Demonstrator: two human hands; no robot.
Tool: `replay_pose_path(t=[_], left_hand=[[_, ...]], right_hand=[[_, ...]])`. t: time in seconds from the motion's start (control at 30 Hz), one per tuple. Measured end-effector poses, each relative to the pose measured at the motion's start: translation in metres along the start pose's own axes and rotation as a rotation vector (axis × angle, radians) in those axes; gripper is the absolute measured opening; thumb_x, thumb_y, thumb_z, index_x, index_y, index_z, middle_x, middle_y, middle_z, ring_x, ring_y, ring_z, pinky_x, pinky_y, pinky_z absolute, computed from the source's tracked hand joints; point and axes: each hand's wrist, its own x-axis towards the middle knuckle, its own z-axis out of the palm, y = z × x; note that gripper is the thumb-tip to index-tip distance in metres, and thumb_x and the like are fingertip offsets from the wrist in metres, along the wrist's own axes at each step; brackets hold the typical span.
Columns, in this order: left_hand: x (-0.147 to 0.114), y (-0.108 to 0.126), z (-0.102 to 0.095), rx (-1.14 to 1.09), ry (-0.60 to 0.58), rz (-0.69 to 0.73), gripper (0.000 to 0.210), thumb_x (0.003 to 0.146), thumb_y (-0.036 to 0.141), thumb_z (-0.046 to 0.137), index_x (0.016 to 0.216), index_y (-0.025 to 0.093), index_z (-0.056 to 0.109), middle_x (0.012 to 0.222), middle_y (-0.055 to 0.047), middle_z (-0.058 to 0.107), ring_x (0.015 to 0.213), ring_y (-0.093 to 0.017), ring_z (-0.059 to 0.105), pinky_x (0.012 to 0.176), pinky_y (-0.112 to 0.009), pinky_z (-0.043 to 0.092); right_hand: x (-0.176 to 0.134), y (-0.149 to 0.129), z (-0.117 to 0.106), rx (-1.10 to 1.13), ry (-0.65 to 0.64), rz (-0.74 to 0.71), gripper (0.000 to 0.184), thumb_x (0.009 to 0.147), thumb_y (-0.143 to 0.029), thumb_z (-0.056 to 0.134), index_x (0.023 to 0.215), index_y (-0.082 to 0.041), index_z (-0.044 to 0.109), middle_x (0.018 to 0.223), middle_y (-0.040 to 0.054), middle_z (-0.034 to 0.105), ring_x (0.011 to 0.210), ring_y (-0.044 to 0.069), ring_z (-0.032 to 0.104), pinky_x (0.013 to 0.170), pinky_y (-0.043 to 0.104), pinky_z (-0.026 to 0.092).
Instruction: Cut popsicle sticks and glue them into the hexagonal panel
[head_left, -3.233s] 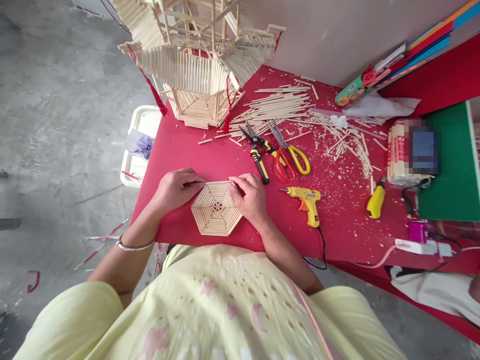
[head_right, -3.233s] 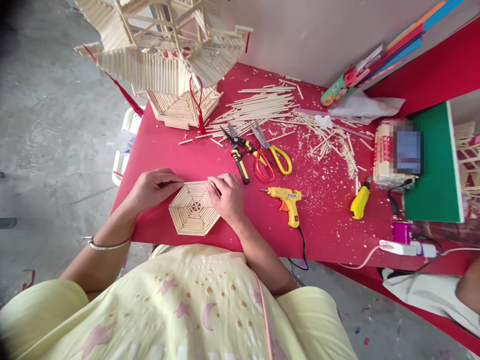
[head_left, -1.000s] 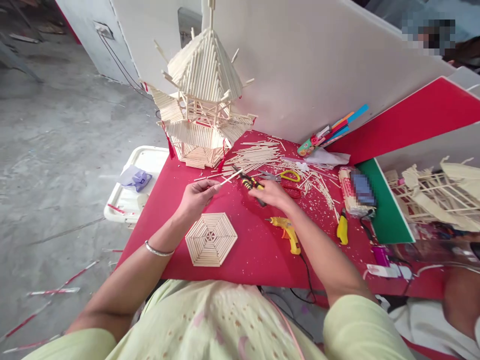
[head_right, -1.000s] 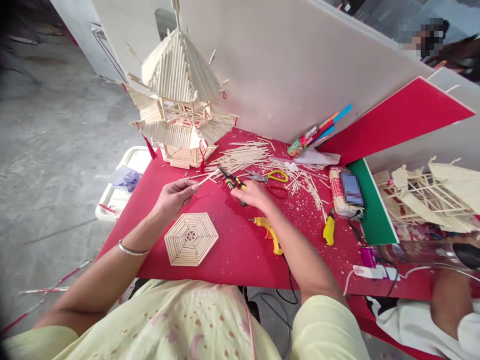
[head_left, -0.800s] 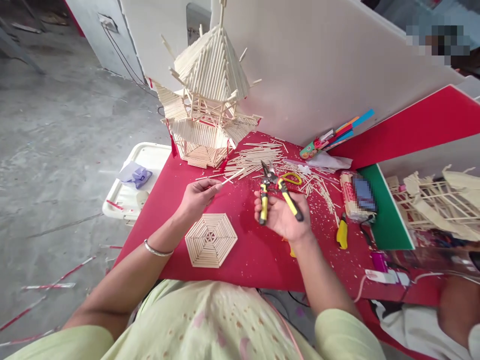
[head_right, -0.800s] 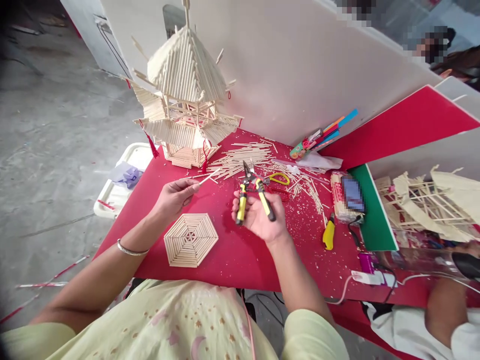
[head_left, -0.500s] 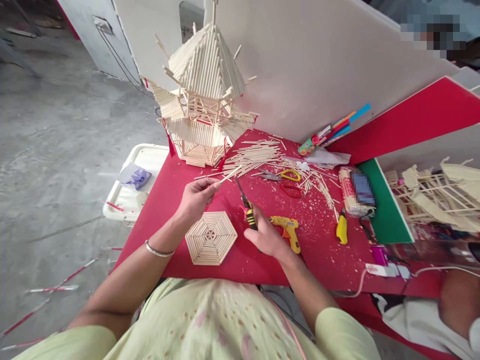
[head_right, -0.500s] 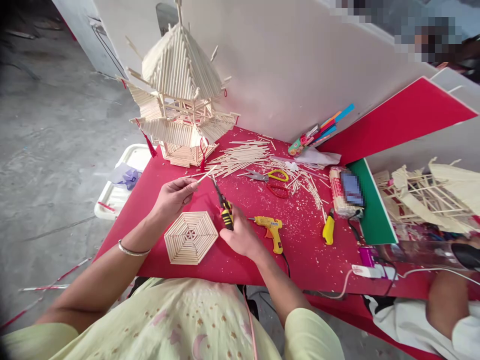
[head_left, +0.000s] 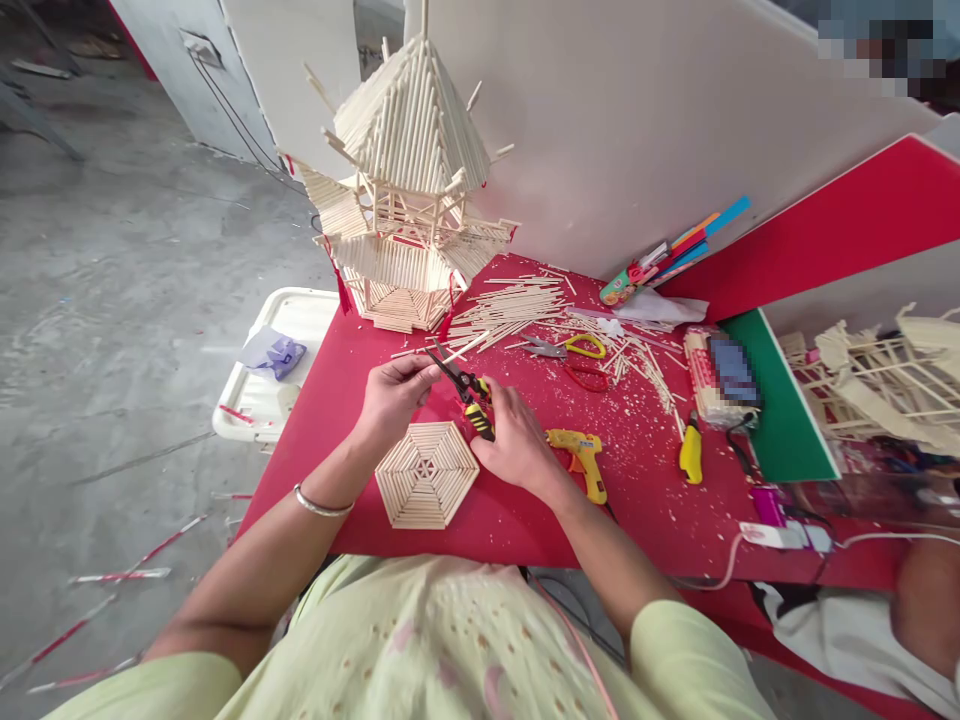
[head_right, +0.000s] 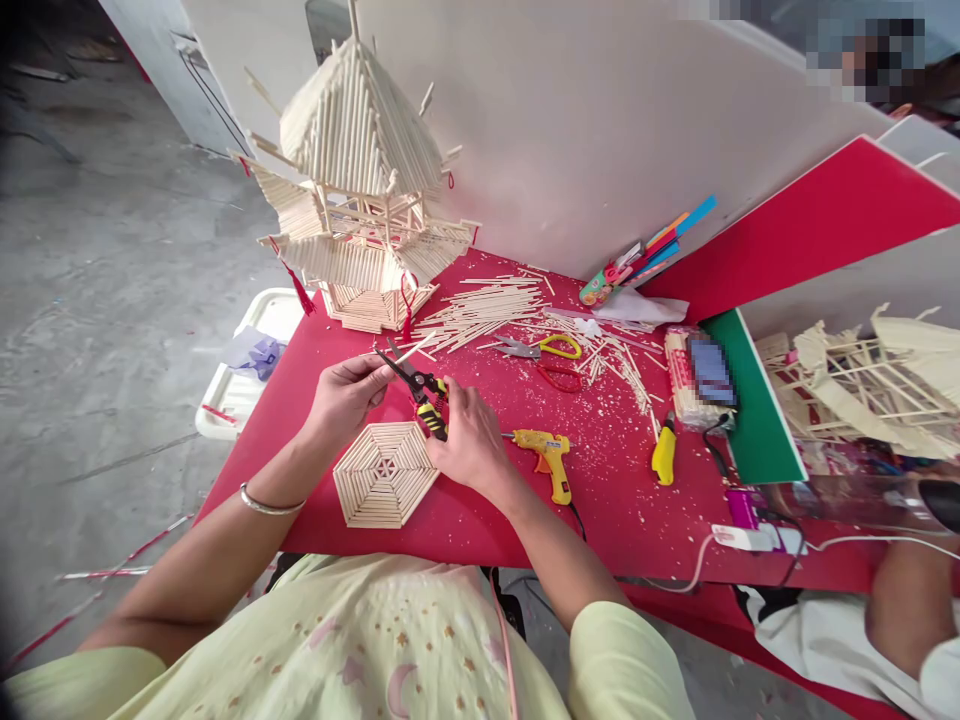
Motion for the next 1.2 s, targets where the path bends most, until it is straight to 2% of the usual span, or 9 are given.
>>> replay_pose_path(t=[0.2,0.37,0.43,0.57,0.63,0.77,0.97,1.2], left_hand=[[0.001,-0.001,-0.001,0.007,0.008,0.031,0.034,0.059,0.039,0.098,0.076,0.015,0.079,0.055,0.002,0.057,0.046,-0.006,0.044,0.044,-0.021,0.033],[-0.001,0.003,-0.001,0.052,-0.002,0.069,0.032,0.062,0.037,0.097,0.077,0.015,0.081,0.057,0.002,0.057,0.047,-0.007,0.044,0.044,-0.022,0.033],[-0.003,0.006,-0.001,0.142,-0.019,0.135,0.028,0.068,0.038,0.094,0.08,0.016,0.081,0.061,0.001,0.059,0.049,-0.008,0.045,0.046,-0.024,0.035],[-0.008,0.009,-0.002,0.46,-0.04,0.389,0.012,0.083,0.031,0.082,0.085,0.019,0.083,0.07,-0.003,0.064,0.06,-0.012,0.054,0.057,-0.026,0.043],[-0.009,0.008,-0.003,0.524,-0.072,0.43,0.014,0.088,0.03,0.077,0.082,0.019,0.082,0.07,-0.004,0.064,0.06,-0.013,0.054,0.057,-0.027,0.042],[-0.009,0.007,-0.003,0.408,-0.131,0.28,0.027,0.087,0.037,0.076,0.069,0.017,0.075,0.062,-0.002,0.059,0.05,-0.01,0.047,0.049,-0.026,0.036],[-0.009,0.011,-0.002,0.282,-0.176,0.062,0.034,0.075,0.043,0.087,0.063,0.016,0.071,0.052,0.001,0.049,0.047,-0.007,0.036,0.045,-0.024,0.026],[-0.006,0.013,-0.007,0.11,-0.302,-0.123,0.038,0.071,0.045,0.092,0.067,0.013,0.072,0.055,-0.001,0.055,0.041,-0.004,0.035,0.04,-0.022,0.019]], right_hand=[[0.003,-0.002,-0.001,-0.033,-0.036,-0.015,0.088,0.079,-0.022,0.064,0.16,-0.012,0.03,0.142,0.0235,0.056,0.133,0.037,0.055,0.115,0.056,0.045],[0.004,-0.002,0.001,0.038,-0.005,-0.043,0.077,0.079,-0.018,0.062,0.153,-0.016,0.04,0.138,0.0186,0.061,0.127,0.033,0.06,0.11,0.05,0.05],[0.005,0.001,0.004,0.085,0.025,-0.049,0.072,0.079,-0.017,0.061,0.149,-0.018,0.045,0.136,0.0164,0.063,0.124,0.032,0.062,0.107,0.047,0.052],[0.005,0.009,0.008,0.135,0.07,-0.066,0.071,0.077,-0.016,0.061,0.146,-0.019,0.047,0.135,0.0148,0.063,0.125,0.031,0.062,0.108,0.046,0.052],[0.005,0.013,0.007,0.136,0.064,-0.103,0.075,0.076,-0.016,0.061,0.149,-0.019,0.044,0.136,0.0151,0.062,0.128,0.031,0.06,0.11,0.048,0.051],[0.003,0.017,0.005,0.104,0.046,-0.136,0.081,0.077,-0.019,0.063,0.154,-0.017,0.038,0.135,0.017,0.06,0.13,0.034,0.057,0.112,0.053,0.048],[0.0,0.017,0.008,0.111,0.072,-0.124,0.071,0.077,-0.017,0.062,0.145,-0.02,0.045,0.133,0.0146,0.063,0.123,0.031,0.06,0.109,0.047,0.05],[0.001,0.023,0.003,0.074,0.044,-0.207,0.083,0.077,-0.017,0.062,0.156,-0.016,0.036,0.137,0.0179,0.058,0.132,0.034,0.054,0.114,0.053,0.045]])
